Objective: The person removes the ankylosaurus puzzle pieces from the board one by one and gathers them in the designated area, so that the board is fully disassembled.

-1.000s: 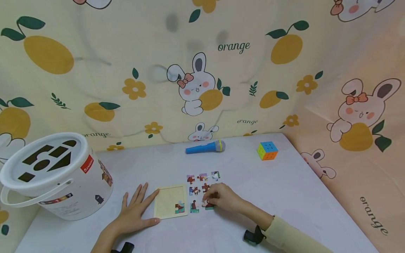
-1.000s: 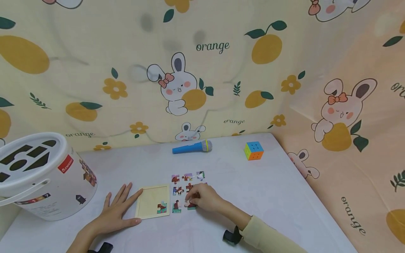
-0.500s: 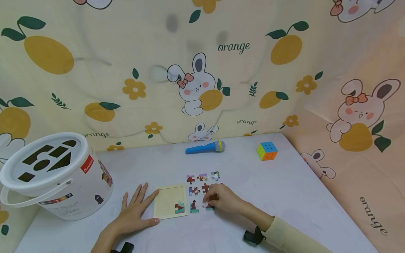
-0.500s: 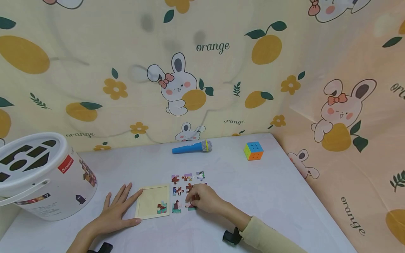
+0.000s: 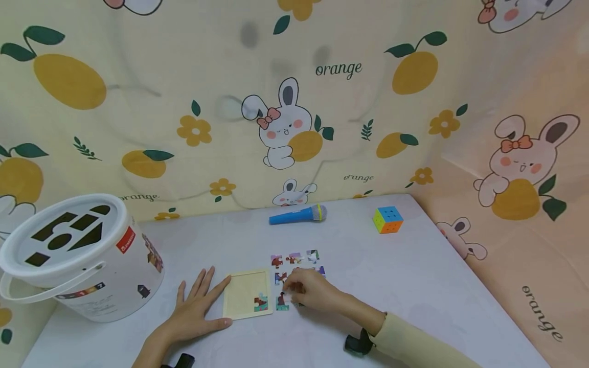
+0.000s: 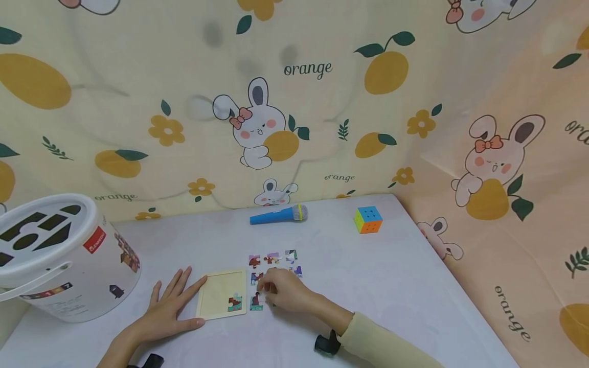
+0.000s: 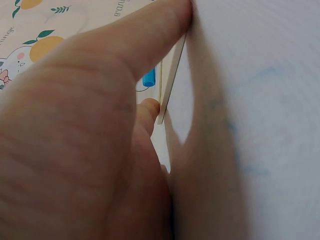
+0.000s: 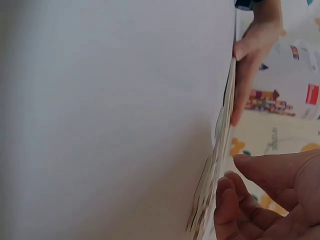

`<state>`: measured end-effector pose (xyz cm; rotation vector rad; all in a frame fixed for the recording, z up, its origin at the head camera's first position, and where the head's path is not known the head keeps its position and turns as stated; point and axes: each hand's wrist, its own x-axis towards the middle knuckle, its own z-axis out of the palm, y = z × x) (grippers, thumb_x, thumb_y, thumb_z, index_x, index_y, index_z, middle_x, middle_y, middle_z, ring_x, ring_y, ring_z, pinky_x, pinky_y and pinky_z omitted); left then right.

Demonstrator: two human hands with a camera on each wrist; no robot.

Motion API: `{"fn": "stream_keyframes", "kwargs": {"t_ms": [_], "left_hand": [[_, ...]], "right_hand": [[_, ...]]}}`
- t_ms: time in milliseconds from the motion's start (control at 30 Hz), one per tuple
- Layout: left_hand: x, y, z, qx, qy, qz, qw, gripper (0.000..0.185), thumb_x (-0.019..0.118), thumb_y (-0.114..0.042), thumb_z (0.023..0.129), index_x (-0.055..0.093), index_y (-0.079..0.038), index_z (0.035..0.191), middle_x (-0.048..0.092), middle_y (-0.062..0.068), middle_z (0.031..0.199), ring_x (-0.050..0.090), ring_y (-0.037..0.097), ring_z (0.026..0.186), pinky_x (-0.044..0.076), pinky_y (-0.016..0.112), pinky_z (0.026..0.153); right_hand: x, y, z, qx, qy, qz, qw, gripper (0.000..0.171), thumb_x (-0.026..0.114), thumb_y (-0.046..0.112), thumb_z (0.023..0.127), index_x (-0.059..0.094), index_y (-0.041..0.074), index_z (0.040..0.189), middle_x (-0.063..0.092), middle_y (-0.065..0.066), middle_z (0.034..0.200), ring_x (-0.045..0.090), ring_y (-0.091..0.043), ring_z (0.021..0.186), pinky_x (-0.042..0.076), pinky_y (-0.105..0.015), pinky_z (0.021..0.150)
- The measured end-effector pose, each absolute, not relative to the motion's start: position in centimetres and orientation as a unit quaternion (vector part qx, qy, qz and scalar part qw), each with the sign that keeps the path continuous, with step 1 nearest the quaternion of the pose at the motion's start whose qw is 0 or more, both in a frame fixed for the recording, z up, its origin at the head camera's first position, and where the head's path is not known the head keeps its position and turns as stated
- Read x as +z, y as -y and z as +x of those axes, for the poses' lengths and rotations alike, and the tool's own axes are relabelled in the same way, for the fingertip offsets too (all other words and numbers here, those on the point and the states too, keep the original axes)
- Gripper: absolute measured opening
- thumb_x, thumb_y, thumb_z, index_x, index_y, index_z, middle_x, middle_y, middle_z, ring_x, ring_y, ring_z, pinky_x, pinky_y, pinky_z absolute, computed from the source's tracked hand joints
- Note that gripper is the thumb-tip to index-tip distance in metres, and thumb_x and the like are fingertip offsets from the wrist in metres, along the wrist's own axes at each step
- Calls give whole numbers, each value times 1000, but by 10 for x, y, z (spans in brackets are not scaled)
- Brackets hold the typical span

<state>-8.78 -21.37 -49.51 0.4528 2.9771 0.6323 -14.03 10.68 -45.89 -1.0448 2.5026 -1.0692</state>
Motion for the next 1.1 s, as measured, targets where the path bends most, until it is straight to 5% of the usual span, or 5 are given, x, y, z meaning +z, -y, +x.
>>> {"fn": "stream_keyframes", "kwargs": {"t_ms": [300,633,933,1100], "left_hand": [[-497,212,-90,203,-968,138,54,94,58,-75,69,32,-29,147,8,17,156,-2,40,141,-12,69,99],[-494,211,-88,204,-968,136,56,94,59,-74,69,33,-28,147,9,17,156,-1,40,141,-11,69,99],[-493,212,-88,202,-968,135,57,94,59,-75,69,33,-28,147,9,17,156,-1,41,141,-11,69,99],[-490,212,-88,204,-968,141,47,93,59,-74,70,34,-27,146,10,18,155,0,41,140,-10,69,99]], "right_hand": [[-452,-76,-137,-385,-830,-376,144,29,61,-7,84,65,4,111,67,0,101,60,-9,92,50,-20,74],[-452,-62,-131,-397,-817,-384,167,40,60,-3,85,56,7,124,65,-4,112,53,-14,106,48,-23,80],[-451,-58,-129,-416,-810,-371,181,38,59,-4,84,57,6,120,65,-5,112,55,-15,103,48,-24,79],[-453,-55,-130,-432,-806,-363,178,34,60,-4,84,58,1,117,64,-8,108,58,-9,83,50,-19,67]]}}
